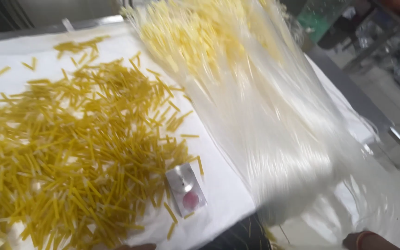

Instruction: The person repeatedly picks short yellow plastic tubes and longer clear plastic tubes from a table, inserts the yellow tube into the clear tube, and places the assembled pair on the table. The person handles the tubes one at a time and maintains a steady assembly rhythm.

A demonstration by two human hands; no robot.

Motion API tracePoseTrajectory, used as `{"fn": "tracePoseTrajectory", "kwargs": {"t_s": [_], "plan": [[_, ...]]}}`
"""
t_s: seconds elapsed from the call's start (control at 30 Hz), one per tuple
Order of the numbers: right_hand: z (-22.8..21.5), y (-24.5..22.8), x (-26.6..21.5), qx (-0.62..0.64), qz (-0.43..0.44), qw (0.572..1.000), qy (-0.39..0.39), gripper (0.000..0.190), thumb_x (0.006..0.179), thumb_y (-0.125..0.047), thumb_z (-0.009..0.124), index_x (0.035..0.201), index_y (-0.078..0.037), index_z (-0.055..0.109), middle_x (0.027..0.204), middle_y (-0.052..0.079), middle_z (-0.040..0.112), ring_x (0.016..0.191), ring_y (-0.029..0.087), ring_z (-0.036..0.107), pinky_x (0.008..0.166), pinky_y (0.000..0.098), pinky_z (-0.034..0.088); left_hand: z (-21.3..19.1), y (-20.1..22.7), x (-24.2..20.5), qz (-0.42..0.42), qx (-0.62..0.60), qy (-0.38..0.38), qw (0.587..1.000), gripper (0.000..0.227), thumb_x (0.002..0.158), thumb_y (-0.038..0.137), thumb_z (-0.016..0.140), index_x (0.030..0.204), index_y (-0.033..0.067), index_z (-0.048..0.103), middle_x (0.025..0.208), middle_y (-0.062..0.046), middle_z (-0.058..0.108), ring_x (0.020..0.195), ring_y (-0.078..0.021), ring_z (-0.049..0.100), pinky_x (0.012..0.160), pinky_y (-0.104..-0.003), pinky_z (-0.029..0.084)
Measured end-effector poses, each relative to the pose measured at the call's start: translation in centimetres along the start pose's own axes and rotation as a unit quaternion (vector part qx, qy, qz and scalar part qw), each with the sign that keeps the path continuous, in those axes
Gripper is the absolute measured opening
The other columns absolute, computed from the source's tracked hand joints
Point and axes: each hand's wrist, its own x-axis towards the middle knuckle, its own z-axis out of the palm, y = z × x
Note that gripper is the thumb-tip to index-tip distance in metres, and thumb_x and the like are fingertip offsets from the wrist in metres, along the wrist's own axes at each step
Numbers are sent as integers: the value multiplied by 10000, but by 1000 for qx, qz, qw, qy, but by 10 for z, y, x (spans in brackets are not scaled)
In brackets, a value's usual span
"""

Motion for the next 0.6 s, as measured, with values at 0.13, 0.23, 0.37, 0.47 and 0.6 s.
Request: {"fn": "tracePoseTrajectory", "kwargs": {"t_s": [0.13, 0.23, 0.37, 0.47, 0.6], "plan": [[-208, -90, -132, 198, -155, 966, -64, 434, 916, -512, 629, 1218, -227, 754, 1152, -25, 770, 1101, 148, 713, 1027, 350, 544, -204, 363, 38, -60, 51, 126, 989, 336, 973, 337, 737, 1290, 226, 742, 1057, -31, 813, 929, -245, 749, 851, -370, 547], [-292, -95, -178, 284, -33, 949, 134, 359, 935, -424, 667, 1207, -237, 810, 1143, -22, 826, 912, 224, 736, 917, 364, 593, -220, 547, 28, -105, 116, 273, 949, 334, 789, 348, 795, 1109, 251, 791, 905, -17, 798, 739, -231, 757, 700, -360, 602], [-396, -94, -150, 147, -69, 706, 689, 557, 994, -415, 675, 1423, -69, 602, 1340, 166, 669, 1116, 339, 676, 745, 421, 550, -239, 571, 103, 190, 197, 350, 896, 263, 862, 231, 764, 1071, 77, 723, 974, -109, 719, 912, -315, 685, 824, -421, 537], [-449, -46, -68, 229, -82, 752, 613, 756, 1094, -569, 619, 1490, 58, 474, 1222, 247, 660, 1089, 375, 664, 846, 449, 547, -238, 568, 177, 310, 292, 323, 845, 373, 875, 202, 738, 1202, 41, 660, 1198, -139, 673, 1117, -334, 625, 1006, -427, 486], [-503, -123, -88, 86, 41, 816, 570, 705, 990, -626, 601, 950, 64, 741, 822, 248, 710, 783, 406, 707, 752, 497, 543, -234, 576, 241, 376, 343, 351, 786, 398, 858, 215, 726, 1210, 46, 648, 1308, -163, 641, 1256, -332, 575, 1127, -436, 418]]}}
